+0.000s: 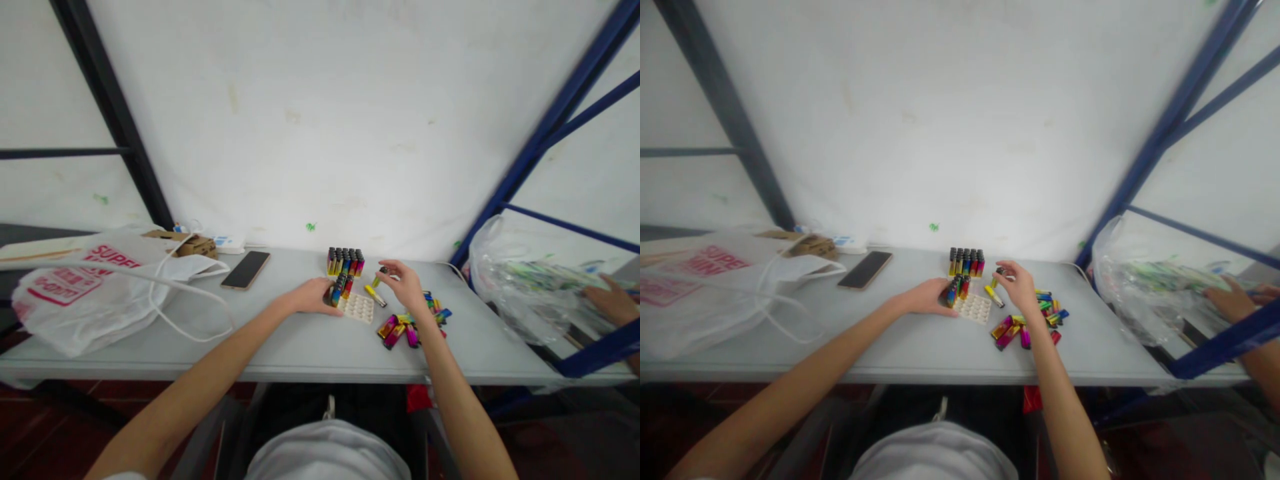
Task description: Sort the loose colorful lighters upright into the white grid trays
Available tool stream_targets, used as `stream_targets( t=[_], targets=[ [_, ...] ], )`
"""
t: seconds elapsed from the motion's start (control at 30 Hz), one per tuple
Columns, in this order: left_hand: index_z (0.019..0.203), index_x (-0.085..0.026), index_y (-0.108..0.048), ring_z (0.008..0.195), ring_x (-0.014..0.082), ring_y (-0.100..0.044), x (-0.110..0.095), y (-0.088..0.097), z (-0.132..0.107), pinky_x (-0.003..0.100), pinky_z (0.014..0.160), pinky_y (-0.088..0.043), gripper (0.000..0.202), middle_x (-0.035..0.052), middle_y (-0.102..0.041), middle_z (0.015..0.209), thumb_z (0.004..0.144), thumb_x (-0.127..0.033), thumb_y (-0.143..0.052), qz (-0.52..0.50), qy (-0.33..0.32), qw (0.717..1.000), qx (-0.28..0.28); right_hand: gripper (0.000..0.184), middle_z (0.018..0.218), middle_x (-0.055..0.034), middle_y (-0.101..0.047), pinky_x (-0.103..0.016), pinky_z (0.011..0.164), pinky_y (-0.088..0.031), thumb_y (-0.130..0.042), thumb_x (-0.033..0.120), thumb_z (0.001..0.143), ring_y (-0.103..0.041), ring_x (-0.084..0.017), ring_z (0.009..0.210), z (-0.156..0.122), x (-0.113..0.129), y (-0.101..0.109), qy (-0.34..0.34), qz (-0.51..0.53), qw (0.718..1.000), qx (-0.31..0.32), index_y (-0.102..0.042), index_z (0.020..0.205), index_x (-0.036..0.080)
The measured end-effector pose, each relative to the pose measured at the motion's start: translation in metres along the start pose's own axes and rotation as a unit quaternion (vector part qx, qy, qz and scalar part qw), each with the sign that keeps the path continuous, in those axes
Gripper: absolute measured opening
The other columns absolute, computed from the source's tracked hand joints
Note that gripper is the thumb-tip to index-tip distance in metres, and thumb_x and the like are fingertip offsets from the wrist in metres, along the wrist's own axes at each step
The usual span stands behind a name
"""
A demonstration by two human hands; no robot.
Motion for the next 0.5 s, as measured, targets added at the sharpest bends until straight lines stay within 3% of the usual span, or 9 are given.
stream_targets(
  t=[0.17, 0.3, 0.4, 0.5],
  targets=[
    [0.119, -0.016, -0.066, 0.097, 0.0306, -0.070, 0.001, -0.002, 0.001, 0.034, 0.084, -0.052, 0.064, 0.0105, -0.075, 0.113, 0.075, -0.058, -0.083, 0.024, -0.001, 1.000, 0.005, 0.048, 0.096, -0.0087, -0.075, -0.037, 0.084, -0.056, -0.080, 0.059, 0.075, -0.067, -0.023, 0.091, -0.006, 0.008, -0.018, -0.085, 0.174, 0.981, 0.006, -0.076, 0.097, 0.017],
    [0.122, -0.015, -0.065, 0.099, 0.0309, -0.070, 0.001, -0.002, 0.002, 0.034, 0.085, -0.052, 0.067, 0.0108, -0.075, 0.115, 0.074, -0.058, -0.084, 0.037, -0.004, 0.999, 0.004, 0.044, 0.100, -0.0057, -0.074, -0.035, 0.084, -0.058, -0.080, 0.061, 0.077, -0.068, -0.023, 0.098, -0.014, 0.024, -0.036, -0.116, 0.300, 0.945, 0.053, -0.069, 0.094, 0.022],
    [0.121, -0.016, -0.065, 0.101, 0.0310, -0.070, 0.002, -0.002, 0.002, 0.034, 0.086, -0.052, 0.066, 0.0104, -0.075, 0.116, 0.075, -0.059, -0.084, 0.031, -0.005, 0.999, 0.003, 0.042, 0.091, -0.0017, -0.073, -0.034, 0.077, -0.058, -0.077, 0.062, 0.081, -0.070, -0.020, 0.085, -0.020, 0.033, -0.048, -0.135, 0.354, 0.919, 0.107, -0.061, 0.093, 0.026],
    [0.121, -0.016, -0.066, 0.099, 0.0308, -0.070, 0.003, -0.003, 0.002, 0.034, 0.085, -0.052, 0.065, 0.0100, -0.075, 0.115, 0.074, -0.058, -0.084, 0.029, -0.008, 1.000, 0.003, 0.043, 0.070, 0.0030, -0.066, -0.030, 0.066, -0.054, -0.076, 0.064, 0.081, -0.064, -0.016, 0.063, -0.022, 0.033, -0.054, -0.137, 0.342, 0.922, 0.118, -0.061, 0.096, 0.026]
  ],
)
Point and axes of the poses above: each hand's wrist, its own z-axis towards the middle knuckle, its own y-axis out of the back of the hand, x = y × z, the point moved 6 cm from there along z, towards the middle knuckle
